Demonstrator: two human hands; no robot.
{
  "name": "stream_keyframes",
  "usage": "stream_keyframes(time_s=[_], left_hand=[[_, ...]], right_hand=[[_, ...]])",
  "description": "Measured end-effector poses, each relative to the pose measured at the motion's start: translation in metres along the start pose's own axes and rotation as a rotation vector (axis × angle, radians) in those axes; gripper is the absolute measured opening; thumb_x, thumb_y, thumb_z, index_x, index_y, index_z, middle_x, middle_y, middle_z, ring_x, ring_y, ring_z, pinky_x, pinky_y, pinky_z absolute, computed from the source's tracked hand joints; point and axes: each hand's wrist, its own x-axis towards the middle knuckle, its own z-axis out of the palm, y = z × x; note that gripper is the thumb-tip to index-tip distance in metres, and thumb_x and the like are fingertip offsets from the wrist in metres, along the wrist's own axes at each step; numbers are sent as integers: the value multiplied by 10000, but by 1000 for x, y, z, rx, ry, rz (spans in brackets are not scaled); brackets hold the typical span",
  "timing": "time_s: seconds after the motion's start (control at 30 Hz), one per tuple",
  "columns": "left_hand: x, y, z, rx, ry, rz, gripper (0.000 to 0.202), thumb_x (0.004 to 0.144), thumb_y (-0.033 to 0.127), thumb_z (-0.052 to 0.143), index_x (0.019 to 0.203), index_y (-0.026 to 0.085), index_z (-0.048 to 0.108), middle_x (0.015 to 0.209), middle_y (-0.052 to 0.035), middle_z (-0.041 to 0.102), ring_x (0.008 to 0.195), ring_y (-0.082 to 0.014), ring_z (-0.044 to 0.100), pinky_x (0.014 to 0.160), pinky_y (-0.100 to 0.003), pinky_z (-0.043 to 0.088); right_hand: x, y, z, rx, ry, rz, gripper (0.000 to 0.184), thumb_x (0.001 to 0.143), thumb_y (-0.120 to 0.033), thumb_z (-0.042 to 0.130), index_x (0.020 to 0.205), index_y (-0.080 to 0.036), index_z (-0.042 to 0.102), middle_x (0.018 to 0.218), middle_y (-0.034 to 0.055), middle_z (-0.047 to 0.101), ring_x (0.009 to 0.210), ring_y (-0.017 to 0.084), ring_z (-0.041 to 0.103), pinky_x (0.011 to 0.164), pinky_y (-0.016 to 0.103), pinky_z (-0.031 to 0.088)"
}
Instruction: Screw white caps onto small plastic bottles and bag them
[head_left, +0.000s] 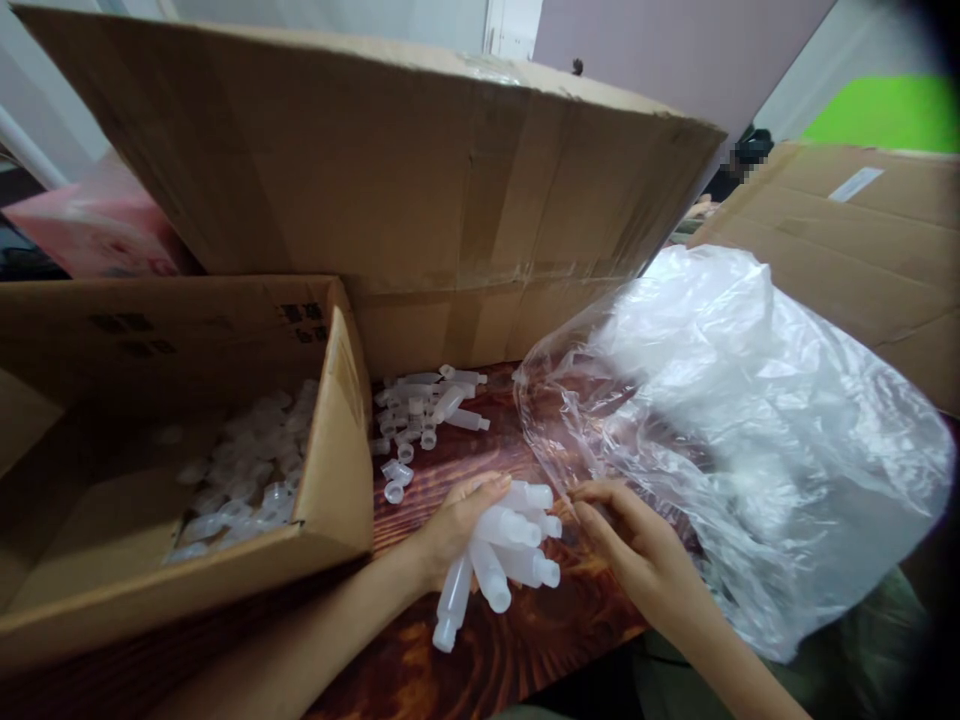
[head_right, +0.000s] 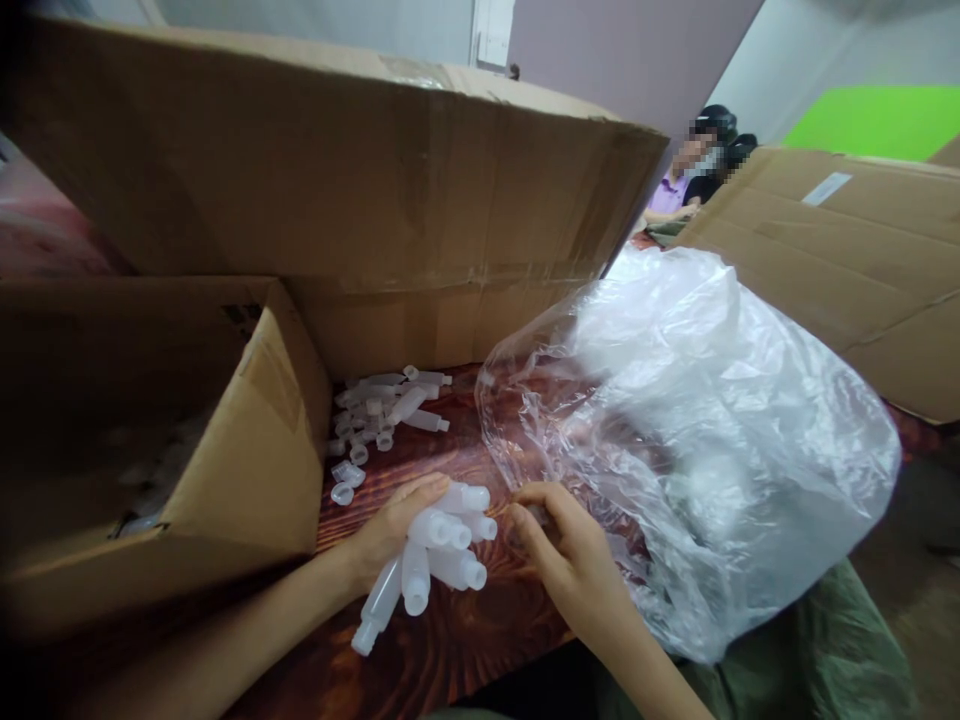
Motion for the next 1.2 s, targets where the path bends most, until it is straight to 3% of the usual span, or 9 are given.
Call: stream_keyframes(time_s=[0.17,0.27,0.47,0.57,0.7,0.87,0.97,1.03,1.2], left_hand=[[1,-1,0,-21,36,28,361,806,490,659,890,140,628,822,-87,692,678,-190,640,571,-254,503],[1,-2,1,-2,32,52,354,809,484,664,869,138,620,790,-72,685,631,-160,619,551,-222,473],[-2,2,5,44,66,92,359,781,487,693,788,141,600,706,-32,643,578,-131,563,529,-208,424],[-3,3,6,38,51,94,328,795,469,683,785,151,604,716,-27,643,593,-131,561,539,-207,408],[-2,3,5,23,73,109,313,781,447,703,755,161,580,699,-4,608,598,-122,542,549,-204,397],[0,-1,3,4,120,102,394,719,497,749,779,164,547,701,11,569,591,-105,517,554,-203,414],[0,-3,4,16,140,71,405,738,524,725,855,173,560,721,-3,613,600,-119,563,549,-206,429],[1,-3,5,10,162,53,425,731,547,719,892,189,557,715,-1,631,579,-130,583,514,-208,432],[1,-1,9,16,211,7,521,702,638,670,938,192,539,625,6,616,378,-135,519,298,-204,322]], right_hand=[[-11,-10,-8,-154,-173,-106,301,987,-310,442,1277,-270,510,1177,59,573,1030,179,585,828,292,482],[-11,-18,-7,-189,-230,-74,234,970,-289,494,1202,-273,527,1030,13,641,878,152,616,740,262,482],[-8,-24,-3,-249,-97,-174,190,948,-275,552,1134,-262,520,900,-13,651,761,148,627,668,259,483],[-10,-21,1,-273,-60,-310,150,952,-210,540,1094,-257,536,982,7,641,892,151,634,761,252,510],[-13,-19,7,-349,-46,-467,281,961,-104,444,1200,-226,527,1166,73,601,1112,157,580,942,252,499],[-13,-17,5,-534,-14,-615,356,957,-59,356,1250,-160,531,1167,126,622,1107,198,597,937,300,539],[-9,-16,3,-644,-36,-712,335,972,-127,373,1263,-159,536,1159,137,645,1066,240,628,918,349,558],[-5,-16,5,-590,-45,-685,316,975,-150,389,1256,-173,533,1151,133,644,1040,231,638,902,328,563],[8,-15,18,-298,29,-418,233,970,-134,390,1145,-209,525,977,82,627,872,199,632,746,305,556]])
